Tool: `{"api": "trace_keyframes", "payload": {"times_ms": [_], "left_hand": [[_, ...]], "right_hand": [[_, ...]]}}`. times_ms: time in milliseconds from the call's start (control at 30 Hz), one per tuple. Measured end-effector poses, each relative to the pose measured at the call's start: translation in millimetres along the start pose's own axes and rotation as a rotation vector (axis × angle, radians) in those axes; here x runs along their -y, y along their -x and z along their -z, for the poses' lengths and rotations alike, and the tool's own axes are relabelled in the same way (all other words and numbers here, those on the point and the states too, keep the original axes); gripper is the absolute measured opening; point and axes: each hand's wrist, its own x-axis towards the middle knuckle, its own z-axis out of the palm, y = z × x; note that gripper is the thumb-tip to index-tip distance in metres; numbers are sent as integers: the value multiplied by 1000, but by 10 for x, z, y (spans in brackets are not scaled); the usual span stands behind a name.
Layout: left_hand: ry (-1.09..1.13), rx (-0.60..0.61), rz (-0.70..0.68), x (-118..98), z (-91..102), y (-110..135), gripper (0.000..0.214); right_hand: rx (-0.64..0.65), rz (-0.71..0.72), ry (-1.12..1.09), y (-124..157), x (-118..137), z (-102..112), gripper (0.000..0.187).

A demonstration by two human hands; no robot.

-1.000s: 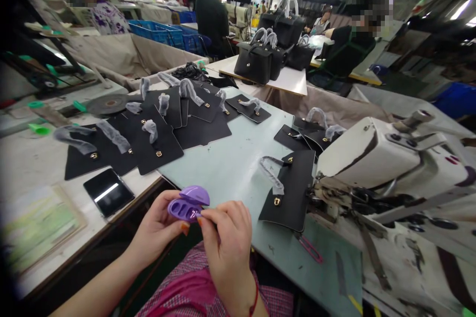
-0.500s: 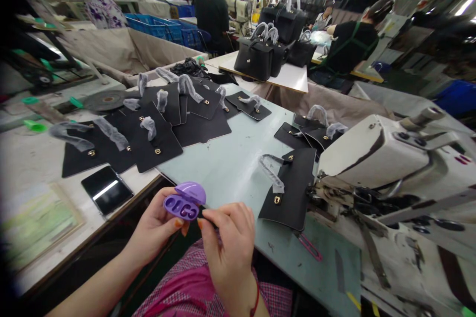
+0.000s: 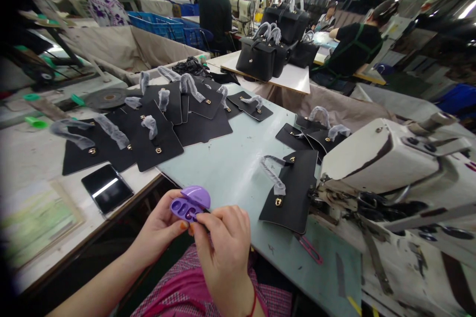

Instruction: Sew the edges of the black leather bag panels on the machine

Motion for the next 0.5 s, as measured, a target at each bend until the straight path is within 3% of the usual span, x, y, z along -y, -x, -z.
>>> {"api": "trace_keyframes", "payload": {"times_ms": [300, 500], "left_hand": [[-70, -37, 3, -6, 9, -12, 37], [-102, -41, 82, 22, 44, -34, 41]], "right_hand": [[72, -57, 89, 23, -64, -57, 7], [80, -88, 61, 24, -96, -40, 7]]}}
